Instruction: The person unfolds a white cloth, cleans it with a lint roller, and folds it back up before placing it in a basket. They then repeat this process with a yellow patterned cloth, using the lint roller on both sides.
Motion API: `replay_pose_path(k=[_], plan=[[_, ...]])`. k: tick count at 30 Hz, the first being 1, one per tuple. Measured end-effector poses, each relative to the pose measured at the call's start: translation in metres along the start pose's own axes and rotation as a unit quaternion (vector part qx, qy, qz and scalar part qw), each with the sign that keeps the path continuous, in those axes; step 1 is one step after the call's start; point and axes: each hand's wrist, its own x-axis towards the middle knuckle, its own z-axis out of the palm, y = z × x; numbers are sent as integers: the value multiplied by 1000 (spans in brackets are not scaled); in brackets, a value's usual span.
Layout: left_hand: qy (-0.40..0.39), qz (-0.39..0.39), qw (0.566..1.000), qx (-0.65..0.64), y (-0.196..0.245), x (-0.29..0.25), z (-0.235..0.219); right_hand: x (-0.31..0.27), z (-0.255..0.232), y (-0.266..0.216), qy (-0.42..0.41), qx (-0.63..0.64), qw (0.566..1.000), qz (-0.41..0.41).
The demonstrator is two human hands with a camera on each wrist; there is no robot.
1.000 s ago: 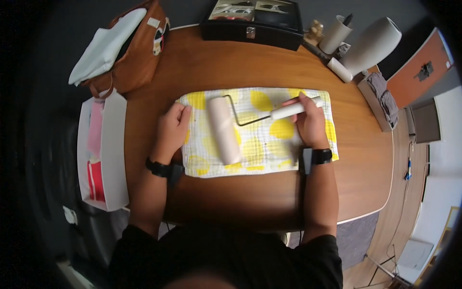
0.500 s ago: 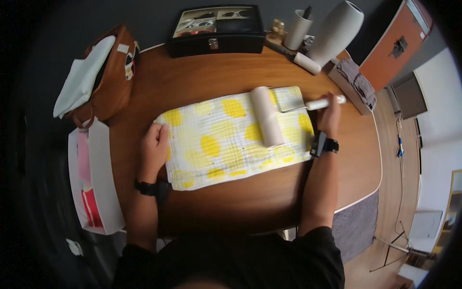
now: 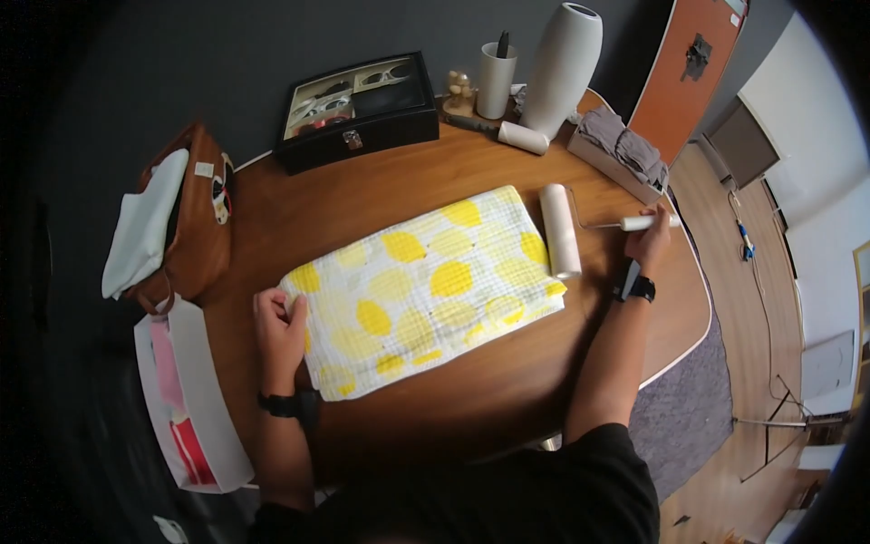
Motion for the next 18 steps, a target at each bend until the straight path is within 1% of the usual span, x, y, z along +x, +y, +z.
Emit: replay_pose_path(k=[3,4,7,8,10,11,13,14,16,17,18], plan=[[36,41,998,14,3,0,1,2,-30,-26,33,-1,999,-2],[31,39,999,9,-3,1,2,5,-36,-30,44,10,999,-13],[26,37,998,42,-6,3,3,1,-46,-49,44,-55,997,43],[-8,20,998,52,-6,5,-1,-5,-42,-57,32,-104,993,52],[-18,21,999,20,-10,10,-1,-23,-22,-72,5,-199,978,68],[-22,19,1000,5,-10,12,-2,-28,-15,-78,37,-247,964,89],[-68,-13,997,-23,-8,17,-7,-38,-1,-85,96,-338,927,130],[-91,-31,995,-36,-8,19,-11,-41,-3,-89,103,-357,920,127],[-101,-46,993,-48,-7,24,-19,-44,-17,-86,79,-489,869,10],[-105,-54,992,-55,-7,26,-21,-44,-18,-86,65,-548,832,-52],[-108,-60,988,-90,-14,28,-20,-50,-9,-92,91,-563,821,-7]])
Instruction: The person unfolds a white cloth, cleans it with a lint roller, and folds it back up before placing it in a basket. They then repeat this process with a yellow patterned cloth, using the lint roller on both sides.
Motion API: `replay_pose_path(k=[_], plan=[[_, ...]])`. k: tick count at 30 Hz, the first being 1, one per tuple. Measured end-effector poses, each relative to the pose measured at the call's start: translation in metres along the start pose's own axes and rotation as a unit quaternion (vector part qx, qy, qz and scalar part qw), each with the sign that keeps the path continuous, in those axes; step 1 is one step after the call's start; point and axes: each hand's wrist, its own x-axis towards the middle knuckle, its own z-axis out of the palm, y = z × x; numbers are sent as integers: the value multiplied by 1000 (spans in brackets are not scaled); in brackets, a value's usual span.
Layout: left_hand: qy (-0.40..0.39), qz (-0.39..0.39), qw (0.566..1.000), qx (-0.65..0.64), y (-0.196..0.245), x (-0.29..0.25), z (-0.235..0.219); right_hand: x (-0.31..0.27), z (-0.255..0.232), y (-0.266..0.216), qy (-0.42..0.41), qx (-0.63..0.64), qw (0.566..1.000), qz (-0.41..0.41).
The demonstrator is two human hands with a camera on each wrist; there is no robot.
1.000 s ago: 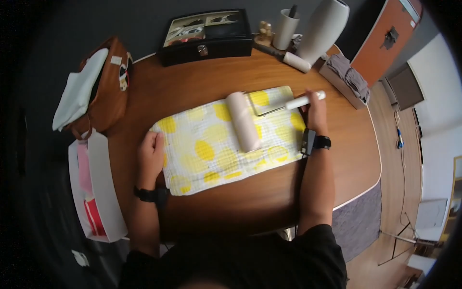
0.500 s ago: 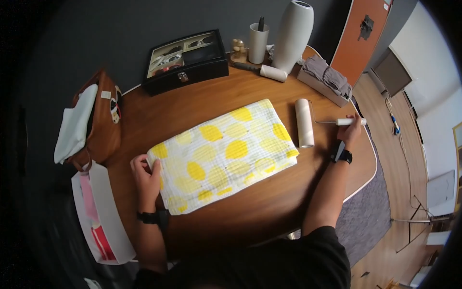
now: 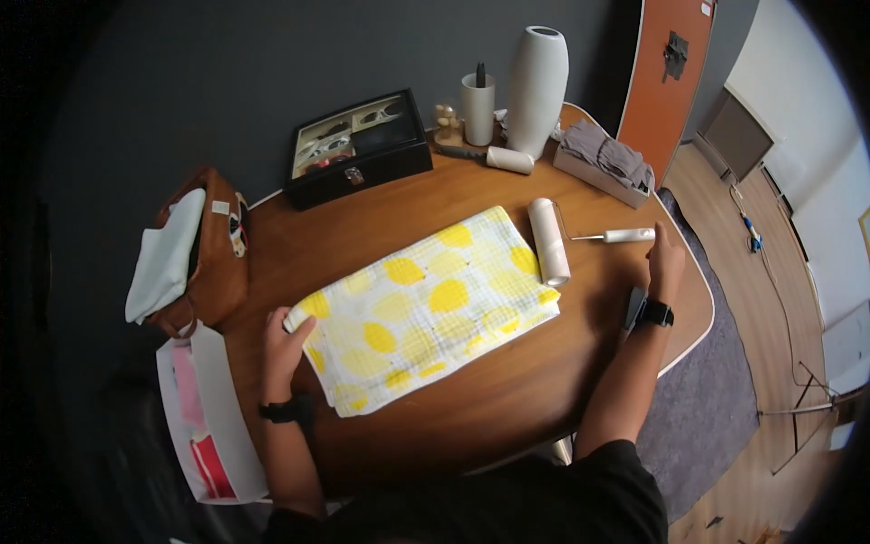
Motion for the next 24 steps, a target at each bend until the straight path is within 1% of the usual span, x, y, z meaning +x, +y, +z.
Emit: replay_pose_path(k=[2,3,4,5,6,7,8,9,10,11,12,13,15,16,18,20,21,23,24], plan=[[-10,-8,998,-66,-20,6,-2,-20,8,-19,-53,26,995,-79],[-24,-35,992,-122,-16,3,-5,-36,14,-31,-81,38,989,-115],[-38,-62,982,-177,-8,1,-7,-69,18,-61,-127,93,975,-157],[-51,-89,967,-232,-3,-1,-10,-91,30,-73,-199,145,953,-179],[-39,-92,965,-244,-2,-3,-14,-125,36,-93,-262,146,931,-209],[-26,-95,962,-256,-2,-4,-18,-170,36,-118,-335,172,904,-204],[-13,-98,959,-267,-2,-5,-24,-190,56,-115,-400,186,832,-336],[-1,-99,955,-281,0,-8,-33,-229,39,-150,-463,84,808,-354],[10,-100,951,-293,6,-10,-43,-250,51,-151,-516,122,729,-432],[22,-100,947,-305,11,-12,-54,-265,76,-136,-497,142,677,-523],[30,-100,950,-295,11,-12,-65,-282,91,-128,-524,144,661,-517],[13,-104,944,-313,23,-15,-75,-294,99,-122,-503,122,658,-548],[-19,-117,930,-349,60,-24,-97,-312,91,-130,-472,112,654,-580],[-22,-110,930,-350,74,-25,-103,-314,92,-131,-482,131,647,-576],[-33,-108,915,-386,108,-26,-103,-317,94,-128,-497,165,637,-566],[-47,-97,899,-424,159,-30,-83,-312,100,-124,-520,191,626,-548],[-76,-87,897,-427,171,-25,-69,-309,103,-121,-530,203,622,-540],[-135,-66,889,-432,194,-11,-44,-301,105,-116,-620,256,630,-392],[-192,-66,857,-473,195,2,-24,-296,107,-114,-657,279,625,-314]])
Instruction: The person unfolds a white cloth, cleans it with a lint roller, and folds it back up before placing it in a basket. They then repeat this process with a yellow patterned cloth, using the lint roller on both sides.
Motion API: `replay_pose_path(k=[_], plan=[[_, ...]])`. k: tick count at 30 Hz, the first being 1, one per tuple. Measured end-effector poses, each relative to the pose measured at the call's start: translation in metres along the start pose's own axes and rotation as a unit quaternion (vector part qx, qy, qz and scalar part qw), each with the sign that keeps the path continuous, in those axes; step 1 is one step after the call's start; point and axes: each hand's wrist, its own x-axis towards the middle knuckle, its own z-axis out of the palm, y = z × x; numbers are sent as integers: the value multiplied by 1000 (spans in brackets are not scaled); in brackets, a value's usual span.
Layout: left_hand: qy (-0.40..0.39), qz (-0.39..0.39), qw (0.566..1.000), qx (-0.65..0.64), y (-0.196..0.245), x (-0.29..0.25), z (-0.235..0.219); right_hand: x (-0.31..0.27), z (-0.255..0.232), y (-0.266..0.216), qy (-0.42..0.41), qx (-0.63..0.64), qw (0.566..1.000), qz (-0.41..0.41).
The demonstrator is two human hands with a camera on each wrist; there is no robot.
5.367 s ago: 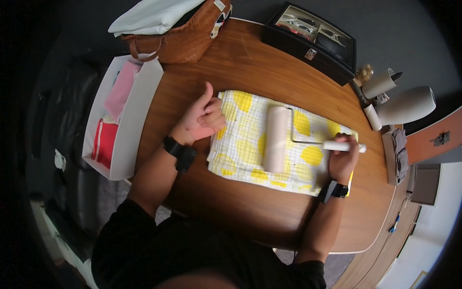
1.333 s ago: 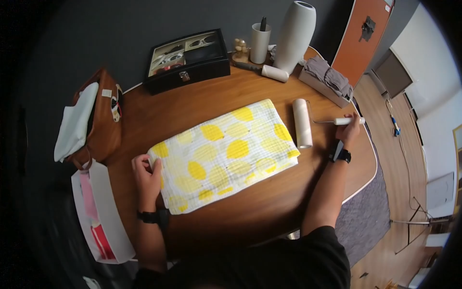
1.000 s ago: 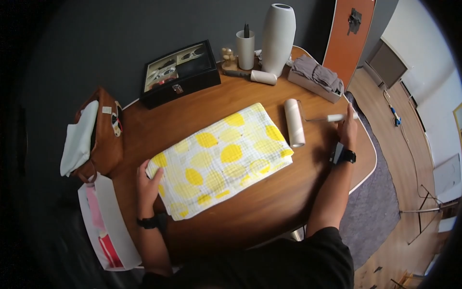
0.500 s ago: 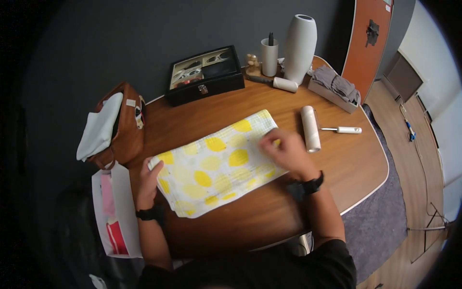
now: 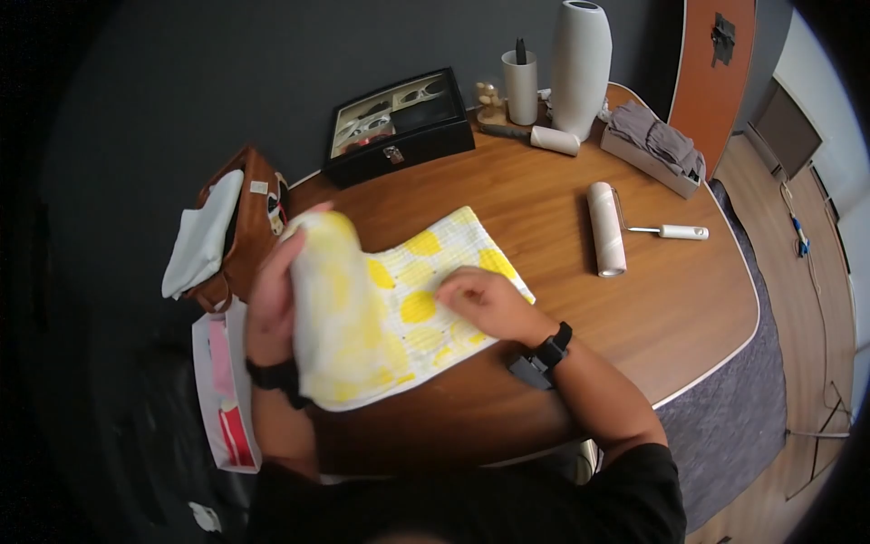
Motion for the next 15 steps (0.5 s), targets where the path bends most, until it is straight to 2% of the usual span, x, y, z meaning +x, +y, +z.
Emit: replay_pose_path(k=[1,2,3,4,5,6,7,9,11,13,14,15], plan=[[-57,-22,997,-47,-14,20,6,-1,-5,10,62,129,989,41],[-87,-52,995,-19,-20,34,18,-2,-11,25,122,256,956,80],[-118,-81,990,10,-26,45,31,4,-16,13,179,376,902,116],[-81,-52,993,61,-37,52,46,0,-25,-4,237,409,872,124],[-45,-22,992,113,-46,60,58,0,-40,13,225,471,846,108],[-53,11,987,153,-60,74,54,-2,-52,21,226,495,834,86],[-71,60,959,267,-79,86,40,-5,-63,25,229,519,821,64],[-108,159,856,480,-102,101,19,-10,-81,21,230,498,834,64],[-60,184,751,631,-117,90,10,-14,-93,24,206,438,871,77],[-17,198,616,762,-137,87,-11,-13,-97,27,180,381,902,94],[3,173,658,733,-141,86,-15,-12,-97,26,164,373,906,113],[19,166,678,716,-142,84,-20,-12,-94,24,152,324,926,118]])
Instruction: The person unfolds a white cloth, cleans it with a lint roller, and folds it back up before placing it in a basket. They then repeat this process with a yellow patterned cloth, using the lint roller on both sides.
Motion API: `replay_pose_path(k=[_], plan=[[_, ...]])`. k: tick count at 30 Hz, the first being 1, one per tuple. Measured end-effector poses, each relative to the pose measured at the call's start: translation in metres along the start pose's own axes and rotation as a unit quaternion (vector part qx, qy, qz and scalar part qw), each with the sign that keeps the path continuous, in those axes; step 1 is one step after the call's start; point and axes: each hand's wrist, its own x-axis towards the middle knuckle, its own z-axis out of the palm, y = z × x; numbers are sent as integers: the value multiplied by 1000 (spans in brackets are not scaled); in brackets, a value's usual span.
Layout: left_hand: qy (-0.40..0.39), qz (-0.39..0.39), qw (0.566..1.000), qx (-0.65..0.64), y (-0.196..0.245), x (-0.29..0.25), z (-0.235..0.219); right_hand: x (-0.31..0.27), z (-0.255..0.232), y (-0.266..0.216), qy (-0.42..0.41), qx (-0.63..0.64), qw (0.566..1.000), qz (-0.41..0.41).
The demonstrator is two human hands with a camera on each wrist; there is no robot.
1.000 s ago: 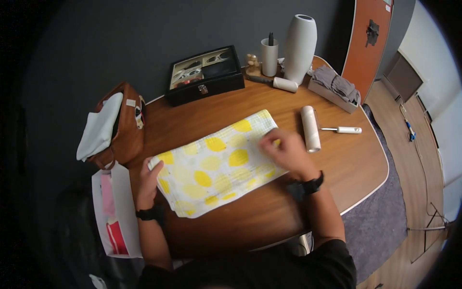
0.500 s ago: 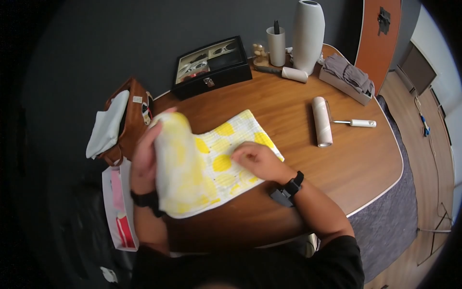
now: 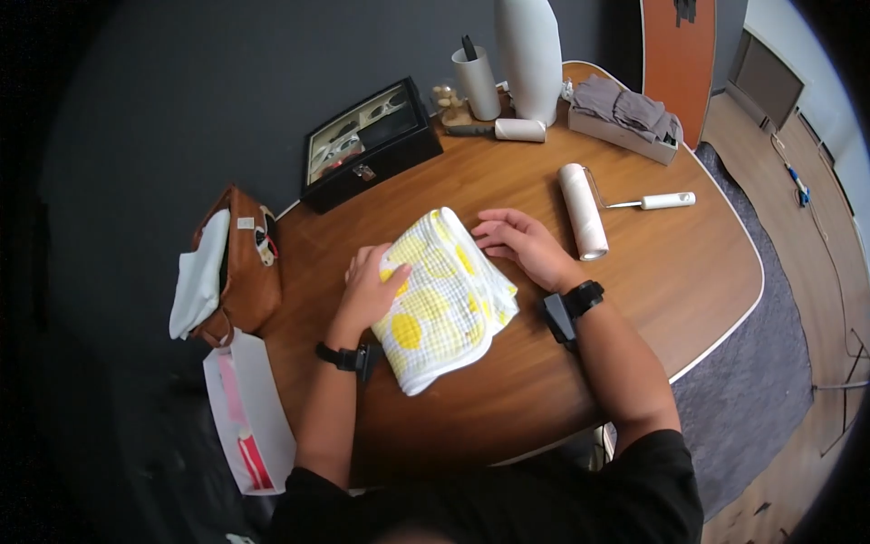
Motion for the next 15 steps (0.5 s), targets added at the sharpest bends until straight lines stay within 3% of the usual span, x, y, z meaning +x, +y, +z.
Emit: replay_pose_path(k=[6,12,15], plan=[[94,-90,978,-163,-18,-10,4,-9,23,1,-29,-240,970,-4],[174,-182,940,-232,-18,-15,4,-10,28,3,-21,-281,959,-31],[116,-177,958,-192,-27,-16,6,-11,33,3,-10,-291,956,-42]])
